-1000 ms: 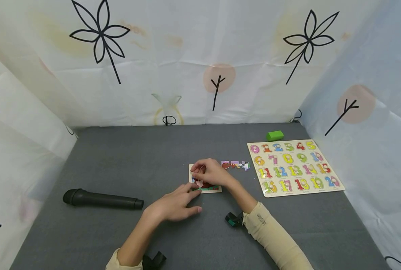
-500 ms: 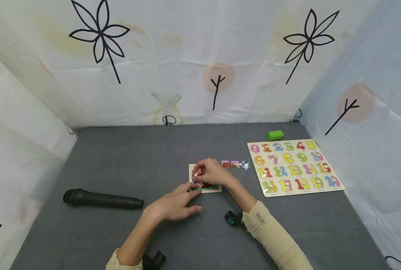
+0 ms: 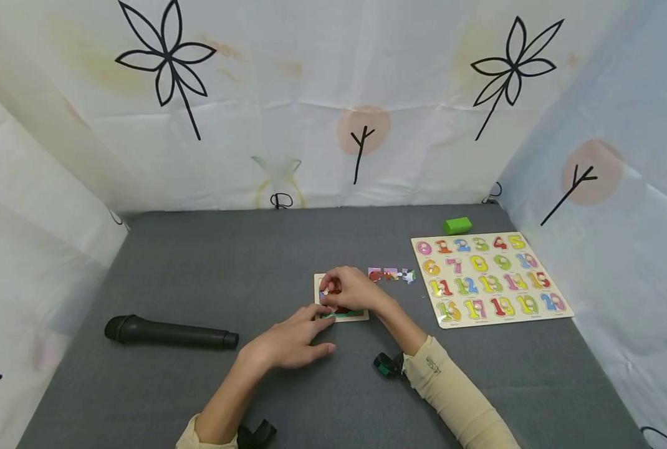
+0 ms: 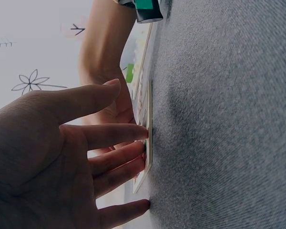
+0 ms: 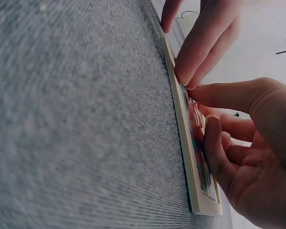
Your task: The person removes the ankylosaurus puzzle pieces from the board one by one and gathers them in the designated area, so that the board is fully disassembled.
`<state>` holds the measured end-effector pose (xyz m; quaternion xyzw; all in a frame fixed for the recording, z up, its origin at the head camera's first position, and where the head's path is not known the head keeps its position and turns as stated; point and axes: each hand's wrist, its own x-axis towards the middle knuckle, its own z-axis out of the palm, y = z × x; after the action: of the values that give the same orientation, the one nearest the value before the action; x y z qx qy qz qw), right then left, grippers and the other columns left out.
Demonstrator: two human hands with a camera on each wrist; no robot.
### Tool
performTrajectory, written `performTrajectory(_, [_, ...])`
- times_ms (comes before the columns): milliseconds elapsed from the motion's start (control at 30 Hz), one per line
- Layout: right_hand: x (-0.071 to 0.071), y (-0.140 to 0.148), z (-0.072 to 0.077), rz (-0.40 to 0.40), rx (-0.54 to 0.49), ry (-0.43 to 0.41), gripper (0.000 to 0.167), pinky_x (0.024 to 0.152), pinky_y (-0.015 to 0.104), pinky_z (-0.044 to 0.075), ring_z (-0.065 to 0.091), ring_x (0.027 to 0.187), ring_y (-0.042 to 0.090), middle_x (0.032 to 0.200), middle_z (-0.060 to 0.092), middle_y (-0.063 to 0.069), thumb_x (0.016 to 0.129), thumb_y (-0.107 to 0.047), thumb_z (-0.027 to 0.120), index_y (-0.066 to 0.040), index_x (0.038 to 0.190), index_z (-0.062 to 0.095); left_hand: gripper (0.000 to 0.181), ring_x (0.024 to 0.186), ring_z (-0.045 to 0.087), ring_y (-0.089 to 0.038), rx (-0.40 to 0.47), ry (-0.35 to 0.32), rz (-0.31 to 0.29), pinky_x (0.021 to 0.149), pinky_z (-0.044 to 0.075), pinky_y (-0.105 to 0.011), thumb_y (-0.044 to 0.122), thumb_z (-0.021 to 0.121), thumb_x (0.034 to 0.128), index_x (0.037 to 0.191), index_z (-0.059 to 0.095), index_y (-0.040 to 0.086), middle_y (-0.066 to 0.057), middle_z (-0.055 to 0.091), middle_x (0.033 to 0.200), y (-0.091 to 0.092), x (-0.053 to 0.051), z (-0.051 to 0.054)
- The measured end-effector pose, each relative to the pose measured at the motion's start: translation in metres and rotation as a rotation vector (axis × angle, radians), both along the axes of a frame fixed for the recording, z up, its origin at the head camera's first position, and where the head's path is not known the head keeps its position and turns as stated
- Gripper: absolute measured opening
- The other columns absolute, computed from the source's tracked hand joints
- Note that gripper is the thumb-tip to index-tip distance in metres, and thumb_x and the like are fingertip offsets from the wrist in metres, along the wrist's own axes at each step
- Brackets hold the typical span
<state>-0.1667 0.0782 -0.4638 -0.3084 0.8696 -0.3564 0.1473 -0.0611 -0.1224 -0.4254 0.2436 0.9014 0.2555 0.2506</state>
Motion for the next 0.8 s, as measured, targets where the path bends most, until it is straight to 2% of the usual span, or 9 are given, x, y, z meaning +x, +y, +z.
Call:
performTrajectory(167, [0.0005, 0.0016, 0.0017, -0.007, 0.01, 0.022, 0.017, 0.077, 0.021, 0.049, 0.056, 0.077, 0.002, 0.097, 0.073, 0.005, 0.094, -0.02, 0.086, -0.01, 0.105, 0.078, 0.059, 0.155, 0.043, -0.029, 0.005, 0.004, 0.005, 0.111, 0.049, -0.069, 0.04, 0.064, 0.109, 0.159, 0.055, 0.01, -0.003, 0.043, 0.168, 0.0013, 0.0011, 0.0005])
performTrajectory(333, [0.0003, 0.0025, 0.0014, 0.018, -0.028, -0.005, 0.018, 0.074, 0.021, 0.052, 0.059, 0.074, 0.001, 0.093, 0.075, 0.007, 0.095, -0.015, 0.084, -0.007, 0.109, 0.075, 0.059, 0.155, 0.043, -0.028, 0.003, 0.001, 0.007, 0.112, 0.05, -0.067, 0.04, 0.064, 0.1092, 0.159, 0.056, 0.01, -0.004, 0.043, 0.168, 0.0015, 0.0011, 0.0005])
performTrajectory(567, [0.0015, 0.0052, 0.0007, 0.048, -0.108, -0.055, 0.01, 0.074, 0.02, 0.054, 0.063, 0.079, 0.003, 0.095, 0.075, 0.009, 0.101, -0.008, 0.076, -0.006, 0.11, 0.072, 0.058, 0.155, 0.043, -0.029, -0.002, -0.001, 0.016, 0.112, 0.05, -0.065, 0.04, 0.065, 0.1088, 0.158, 0.056, 0.011, -0.005, 0.043, 0.168, 0.0016, 0.0014, -0.0006])
performTrajectory(800, [0.0055, 0.0095, 0.003, 0.033, -0.195, -0.106, 0.01, 0.074, 0.021, 0.054, 0.065, 0.083, 0.009, 0.098, 0.074, 0.013, 0.101, -0.005, 0.074, -0.003, 0.11, 0.072, 0.058, 0.155, 0.043, -0.029, 0.005, 0.002, 0.015, 0.112, 0.05, -0.065, 0.04, 0.065, 0.109, 0.159, 0.056, 0.011, -0.005, 0.043, 0.168, 0.0016, 0.0009, -0.0017])
